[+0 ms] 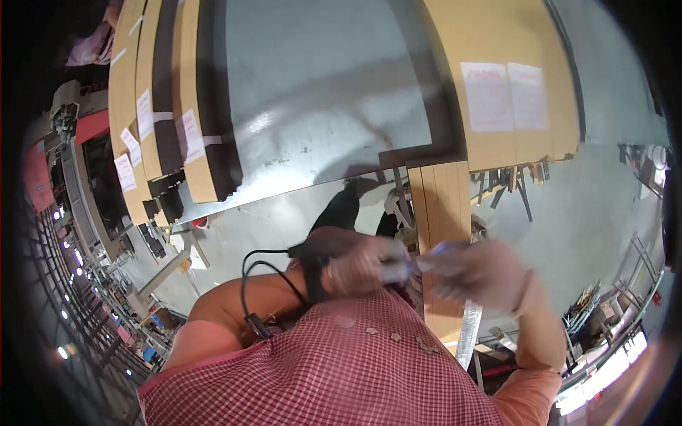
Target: The recorder is applying labels to long wood-colored panels and securing them with tape in a manufacturing setting.
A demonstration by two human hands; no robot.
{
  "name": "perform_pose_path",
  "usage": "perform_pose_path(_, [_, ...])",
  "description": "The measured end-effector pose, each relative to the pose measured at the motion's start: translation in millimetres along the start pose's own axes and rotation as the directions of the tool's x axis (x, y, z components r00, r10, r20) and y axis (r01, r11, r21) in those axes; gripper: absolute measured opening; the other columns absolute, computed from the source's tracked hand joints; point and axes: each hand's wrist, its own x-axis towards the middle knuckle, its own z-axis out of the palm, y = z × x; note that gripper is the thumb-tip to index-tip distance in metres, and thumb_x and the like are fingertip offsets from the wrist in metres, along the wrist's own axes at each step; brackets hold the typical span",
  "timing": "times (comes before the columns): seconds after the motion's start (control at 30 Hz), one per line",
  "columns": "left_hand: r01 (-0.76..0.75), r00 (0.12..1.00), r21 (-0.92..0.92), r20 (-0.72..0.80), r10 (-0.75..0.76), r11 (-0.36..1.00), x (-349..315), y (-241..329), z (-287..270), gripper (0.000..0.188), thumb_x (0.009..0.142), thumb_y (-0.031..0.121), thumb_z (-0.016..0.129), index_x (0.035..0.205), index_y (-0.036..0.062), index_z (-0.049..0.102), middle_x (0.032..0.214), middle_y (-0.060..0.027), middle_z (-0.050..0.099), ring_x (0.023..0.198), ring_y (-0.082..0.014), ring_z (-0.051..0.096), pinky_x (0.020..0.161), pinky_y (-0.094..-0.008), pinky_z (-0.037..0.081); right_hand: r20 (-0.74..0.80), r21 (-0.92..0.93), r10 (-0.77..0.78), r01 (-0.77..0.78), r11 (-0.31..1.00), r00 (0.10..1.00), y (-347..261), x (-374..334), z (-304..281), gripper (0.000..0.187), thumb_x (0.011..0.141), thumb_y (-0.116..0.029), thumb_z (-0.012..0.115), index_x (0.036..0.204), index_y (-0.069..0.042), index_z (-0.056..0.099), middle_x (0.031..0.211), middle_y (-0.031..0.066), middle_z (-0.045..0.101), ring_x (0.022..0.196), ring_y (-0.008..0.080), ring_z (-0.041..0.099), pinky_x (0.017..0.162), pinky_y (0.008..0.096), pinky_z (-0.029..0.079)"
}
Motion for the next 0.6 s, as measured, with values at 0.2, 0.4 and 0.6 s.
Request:
perform_pose_path(0.2, [-0.064, 0.994, -0.213, -0.1, 0.044, 0.975, 84, -92, -62, 0.023, 0.097, 0.009, 0.061, 0.117, -0.0012, 0.064, 0.106, -0.0063, 0.069, 0.1, -0.0149, 0.063, 0.092, -0.0317, 0.051, -0.079, 0.885, 0.374, -0.107, 0.452, 0.924, 225, 0, 111, 0.047, 0.088, -0.036, 0.075, 0.12, -0.002, 0.067, 0.113, 0.0102, 0.072, 0.1, 0.0126, 0.065, 0.086, 0.0306, 0.053])
perform_pose_path(0.4, [-0.59, 0.61, 0.762, 0.207, 0.765, 0.265, 145, -182, -42, 0.036, 0.097, 0.016, 0.063, 0.13, 0.0047, 0.058, 0.097, -0.0017, 0.068, 0.083, -0.009, 0.063, 0.072, -0.0263, 0.055, -0.373, 0.837, 0.313, 0.171, 0.519, 0.873, 239, 40, 172, 0.054, 0.083, -0.034, 0.08, 0.122, -0.001, 0.065, 0.115, 0.0056, 0.069, 0.105, 0.0191, 0.064, 0.097, 0.0364, 0.049])
perform_pose_path(0.6, [0.25, 0.968, -0.213, 0.05, -0.245, 0.944, 125, -137, -56, 0.033, 0.089, 0.024, 0.074, 0.112, 0.0025, 0.064, 0.102, -0.0096, 0.067, 0.092, -0.0128, 0.065, 0.072, -0.0274, 0.054, -0.676, 0.585, 0.586, -0.158, 0.795, 0.446, 69, 22, 124, 0.072, 0.078, -0.023, 0.08, 0.135, 0.007, 0.049, 0.135, 0.0234, 0.054, 0.123, 0.0324, 0.053, 0.104, 0.0438, 0.042])
